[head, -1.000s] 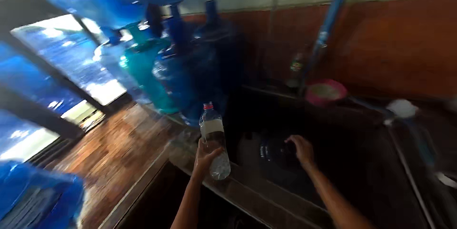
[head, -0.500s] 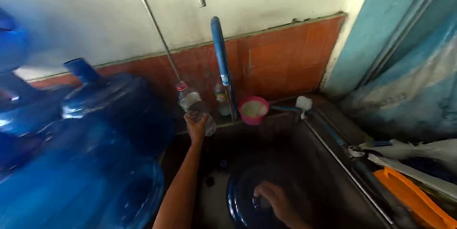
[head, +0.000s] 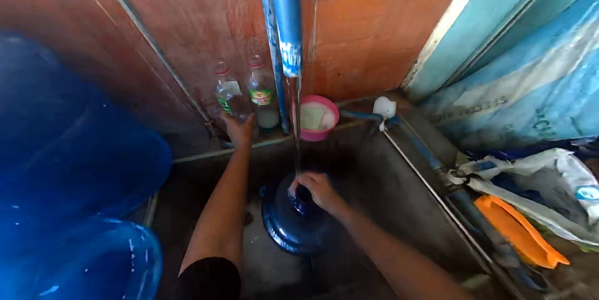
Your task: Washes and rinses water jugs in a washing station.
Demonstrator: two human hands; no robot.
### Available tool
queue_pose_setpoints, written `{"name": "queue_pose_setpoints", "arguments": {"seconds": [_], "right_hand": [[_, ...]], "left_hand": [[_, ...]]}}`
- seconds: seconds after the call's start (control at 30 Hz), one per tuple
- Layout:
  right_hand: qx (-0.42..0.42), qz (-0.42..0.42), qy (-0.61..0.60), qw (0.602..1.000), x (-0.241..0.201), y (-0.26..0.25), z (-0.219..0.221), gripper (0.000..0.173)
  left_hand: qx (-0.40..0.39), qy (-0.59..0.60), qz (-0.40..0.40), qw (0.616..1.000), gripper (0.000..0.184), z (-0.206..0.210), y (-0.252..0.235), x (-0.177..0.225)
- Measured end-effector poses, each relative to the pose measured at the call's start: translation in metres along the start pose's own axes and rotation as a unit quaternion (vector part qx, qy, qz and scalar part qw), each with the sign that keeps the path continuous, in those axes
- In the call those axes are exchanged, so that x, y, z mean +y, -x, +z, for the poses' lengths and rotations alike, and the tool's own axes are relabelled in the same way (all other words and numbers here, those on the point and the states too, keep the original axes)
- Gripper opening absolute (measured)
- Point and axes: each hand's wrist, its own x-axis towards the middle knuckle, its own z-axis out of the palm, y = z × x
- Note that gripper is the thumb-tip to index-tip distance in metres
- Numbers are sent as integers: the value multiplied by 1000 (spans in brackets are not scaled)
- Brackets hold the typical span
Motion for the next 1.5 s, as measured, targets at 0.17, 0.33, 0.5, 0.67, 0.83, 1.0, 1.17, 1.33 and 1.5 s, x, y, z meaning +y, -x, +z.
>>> {"name": "queue_pose_setpoints", "arguments": {"seconds": [0.17, 0.33, 0.5, 0.67, 0.83, 1.0, 1.17, 1.33, 1.5], "right_hand": [[-10, 14, -17, 1000, -4, -23, 11, 38], [12, 37, 12, 999, -18, -27, 9, 39], [72, -15, 4, 997, 0, -20, 16, 31], [86, -2, -54, 995, -5, 11, 13, 43], [83, 29, 151, 985, -13, -5, -10, 43], [46, -43, 33, 997, -1, 8, -4, 40], [59, 51, 35, 996, -10, -5, -3, 48], [21, -35, 40, 998, 1, 6, 0, 40], [44, 2, 2, 999, -8, -5, 0, 35]], "left_hand": [[-37, -20, -4, 999, 92, -23, 27, 18], [-118, 98, -4, 988, 50, -34, 163, 12], [-43, 159, -27, 986, 65, 21, 258, -1], [-56, 225, -30, 972, 47, 22, 232, -5], [-84, 210, -114, 967, 50, 14, 216, 1], [-38, 200, -66, 977, 39, 21, 229, 17], [5, 188, -28, 982, 42, 18, 226, 11], [-36, 122, 61, 990, 35, 12, 219, -3], [-13, 115, 158, 981, 40, 21, 228, 7]]}}
